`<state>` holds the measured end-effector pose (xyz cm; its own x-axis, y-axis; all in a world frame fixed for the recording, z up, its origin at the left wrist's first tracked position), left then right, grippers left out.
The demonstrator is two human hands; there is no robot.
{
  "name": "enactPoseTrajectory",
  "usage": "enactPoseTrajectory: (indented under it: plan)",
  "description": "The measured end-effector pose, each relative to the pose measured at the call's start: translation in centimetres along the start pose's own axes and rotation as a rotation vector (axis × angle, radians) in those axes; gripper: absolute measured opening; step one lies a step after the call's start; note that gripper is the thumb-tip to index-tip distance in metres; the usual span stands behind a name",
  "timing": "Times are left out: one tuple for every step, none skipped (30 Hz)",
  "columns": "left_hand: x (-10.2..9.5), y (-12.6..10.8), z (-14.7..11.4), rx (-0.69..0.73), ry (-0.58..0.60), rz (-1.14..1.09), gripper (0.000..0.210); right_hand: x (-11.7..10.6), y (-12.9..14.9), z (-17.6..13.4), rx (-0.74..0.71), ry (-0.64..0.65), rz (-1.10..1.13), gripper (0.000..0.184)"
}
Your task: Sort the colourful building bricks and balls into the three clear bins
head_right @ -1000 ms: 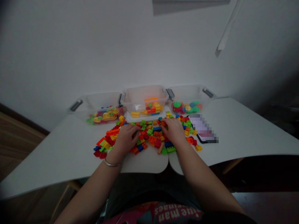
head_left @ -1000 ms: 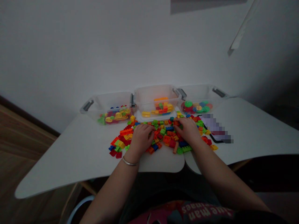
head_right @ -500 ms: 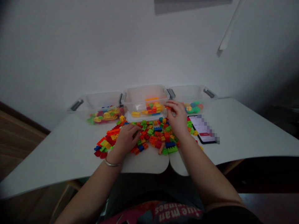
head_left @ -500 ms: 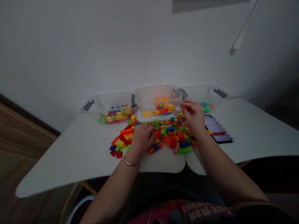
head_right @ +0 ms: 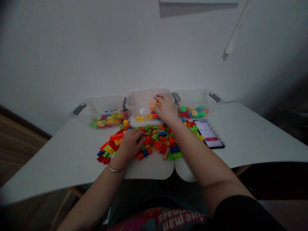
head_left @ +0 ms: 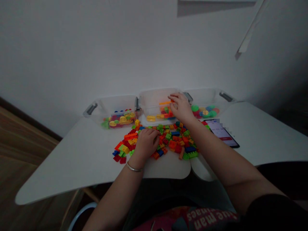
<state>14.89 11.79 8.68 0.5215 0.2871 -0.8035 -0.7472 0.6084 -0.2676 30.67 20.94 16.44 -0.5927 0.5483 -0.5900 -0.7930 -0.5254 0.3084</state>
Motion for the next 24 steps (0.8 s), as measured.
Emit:
enactPoseTrajectory:
  plan:
    - [0.0, 0.0, 0.0, 0.000, 0.002, 0.000, 0.013, 0.6, 0.4, 0.0, -0.008, 0.064, -0.038, 0.036]
    - [0.0, -0.1, 0.0, 0.001, 0.004, 0.002, 0.013, 1.2, 0.7, 0.0, -0.017, 0.132, -0.084, 0.036]
    - [-0.1, -0.2, 0.0, 0.003, 0.004, 0.005, 0.013, 1.6, 1.0, -0.1, -0.025, 0.196, -0.135, 0.036]
    - [-0.1, -0.2, 0.0, 0.005, 0.004, 0.007, 0.013, 2.0, 1.2, -0.1, -0.032, 0.253, -0.188, 0.036]
    - [-0.1, -0.3, 0.0, 0.006, 0.003, 0.010, 0.013, 2.2, 1.3, -0.2, -0.036, 0.298, -0.238, 0.037]
    - [-0.1, -0.3, 0.0, 0.006, 0.002, 0.013, 0.013, 2.4, 1.4, -0.2, -0.040, 0.332, -0.280, 0.038]
    - [-0.1, -0.3, 0.1, 0.007, 0.002, 0.016, 0.013, 2.4, 1.4, -0.2, -0.041, 0.355, -0.313, 0.039]
    - [-0.1, -0.3, 0.1, 0.008, 0.001, 0.019, 0.013, 2.5, 1.3, -0.1, -0.041, 0.372, -0.334, 0.039]
    - [-0.1, -0.3, 0.1, 0.010, 0.000, 0.021, 0.014, 2.5, 1.3, -0.1, -0.039, 0.386, -0.347, 0.040]
    - [-0.1, -0.3, 0.1, 0.011, -0.002, 0.021, 0.014, 2.5, 1.2, -0.1, -0.036, 0.398, -0.351, 0.040]
    - [-0.1, -0.3, 0.0, 0.012, -0.005, 0.020, 0.014, 2.6, 1.1, 0.0, -0.033, 0.409, -0.349, 0.040]
    - [-0.1, -0.3, 0.0, 0.012, -0.008, 0.018, 0.014, 2.6, 1.1, 0.0, -0.031, 0.418, -0.346, 0.040]
    - [-0.1, -0.2, 0.0, 0.011, -0.010, 0.014, 0.013, 2.7, 1.1, 0.0, -0.031, 0.423, -0.340, 0.040]
    - [-0.1, -0.2, 0.0, 0.010, -0.011, 0.013, 0.013, 2.7, 1.1, 0.0, -0.032, 0.423, -0.332, 0.040]
    - [-0.1, -0.2, 0.0, 0.010, -0.010, 0.012, 0.013, 2.6, 1.0, 0.0, -0.034, 0.417, -0.320, 0.040]
    - [-0.1, -0.2, 0.0, 0.011, -0.007, 0.013, 0.013, 2.6, 1.0, 0.0, -0.036, 0.407, -0.300, 0.040]
    - [-0.1, -0.2, 0.0, 0.012, -0.002, 0.014, 0.013, 2.5, 1.0, 0.1, -0.038, 0.396, -0.271, 0.040]
    - [0.0, -0.2, 0.0, 0.014, 0.003, 0.017, 0.013, 2.3, 0.9, 0.0, -0.039, 0.383, -0.230, 0.039]
    - [0.0, -0.2, 0.0, 0.016, 0.006, 0.019, 0.014, 2.1, 0.8, 0.0, -0.041, 0.369, -0.176, 0.038]
    - [0.0, -0.2, 0.0, 0.018, 0.008, 0.020, 0.014, 1.8, 0.8, 0.0, -0.045, 0.349, -0.115, 0.038]
    - [0.0, -0.2, 0.0, 0.018, 0.008, 0.021, 0.014, 1.4, 0.8, 0.0, -0.052, 0.321, -0.052, 0.037]
    - [0.0, -0.2, 0.0, 0.017, 0.006, 0.023, 0.014, 0.9, 0.8, -0.1, -0.061, 0.282, 0.006, 0.035]
    - [0.1, -0.1, 0.0, 0.015, 0.004, 0.025, 0.015, 0.2, 0.9, -0.3, -0.073, 0.234, 0.052, 0.034]
    - [0.1, -0.1, 0.0, 0.013, 0.004, 0.026, 0.015, -0.6, 1.0, -0.5, -0.083, 0.181, 0.082, 0.032]
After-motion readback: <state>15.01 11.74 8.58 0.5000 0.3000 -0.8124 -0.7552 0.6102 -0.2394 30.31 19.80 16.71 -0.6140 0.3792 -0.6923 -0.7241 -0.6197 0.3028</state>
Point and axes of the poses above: each hand's wrist, its own z-axis towards the middle knuckle, its own x-axis out of the palm, y = z × x, the point moved 8 cm from there along z, towards the middle knuckle, and after that the axes turned 3 degrees about -z, right-handed, at the moved point
